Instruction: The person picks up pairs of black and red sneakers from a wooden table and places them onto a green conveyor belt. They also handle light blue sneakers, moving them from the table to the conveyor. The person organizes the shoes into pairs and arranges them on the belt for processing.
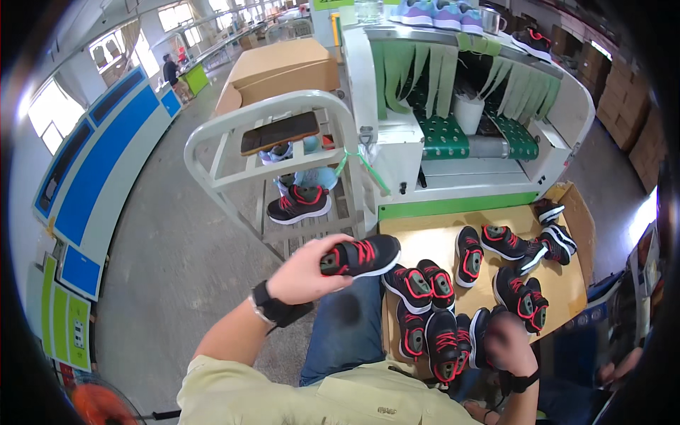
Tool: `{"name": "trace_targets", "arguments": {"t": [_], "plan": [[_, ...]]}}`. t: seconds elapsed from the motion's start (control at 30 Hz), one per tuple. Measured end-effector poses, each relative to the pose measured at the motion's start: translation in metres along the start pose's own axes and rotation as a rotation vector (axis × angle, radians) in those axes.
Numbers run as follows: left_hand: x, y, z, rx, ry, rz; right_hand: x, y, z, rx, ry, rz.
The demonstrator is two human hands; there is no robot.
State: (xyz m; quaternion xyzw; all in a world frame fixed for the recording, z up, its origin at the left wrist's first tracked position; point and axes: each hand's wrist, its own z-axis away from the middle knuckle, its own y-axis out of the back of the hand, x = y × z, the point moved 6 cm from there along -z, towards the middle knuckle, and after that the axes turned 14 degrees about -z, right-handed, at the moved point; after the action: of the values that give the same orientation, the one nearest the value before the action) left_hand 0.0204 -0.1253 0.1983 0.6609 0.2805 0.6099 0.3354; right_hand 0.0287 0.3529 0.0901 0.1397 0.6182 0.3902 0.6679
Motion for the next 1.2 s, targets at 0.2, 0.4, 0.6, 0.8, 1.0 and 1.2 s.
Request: {"name": "trace_targets", "arguments": {"t": [0.2, 0.4, 0.6, 0.8, 1.0, 1.2], "plan": [[0.032, 0.049, -0.005, 0.107, -0.028, 0.284, 0.000, -0.016, -0.004, 0.002, 0.052, 0.094], [0.090, 0.045, -0.126, 0.548, -0.373, -0.107, -0.017, -0.011, 0.007, 0.023, 0.027, -0.001], [0.113, 0.031, -0.229, 0.603, -0.196, -0.975, -0.006, 0.008, 0.029, 0.125, 0.126, -0.018], [0.091, 0.033, -0.255, 0.495, -0.084, -1.118, 0.016, 0.045, 0.057, 0.188, 0.004, -0.159], [0.072, 0.033, -0.239, 0.513, -0.206, -1.210, 0.088, 0.128, 0.047, 0.554, -0.256, -0.283], [0.093, 0.026, -0.238, 0.507, -0.014, -1.324, 0.209, 0.167, -0.032, 0.523, -0.380, -0.267]]}}
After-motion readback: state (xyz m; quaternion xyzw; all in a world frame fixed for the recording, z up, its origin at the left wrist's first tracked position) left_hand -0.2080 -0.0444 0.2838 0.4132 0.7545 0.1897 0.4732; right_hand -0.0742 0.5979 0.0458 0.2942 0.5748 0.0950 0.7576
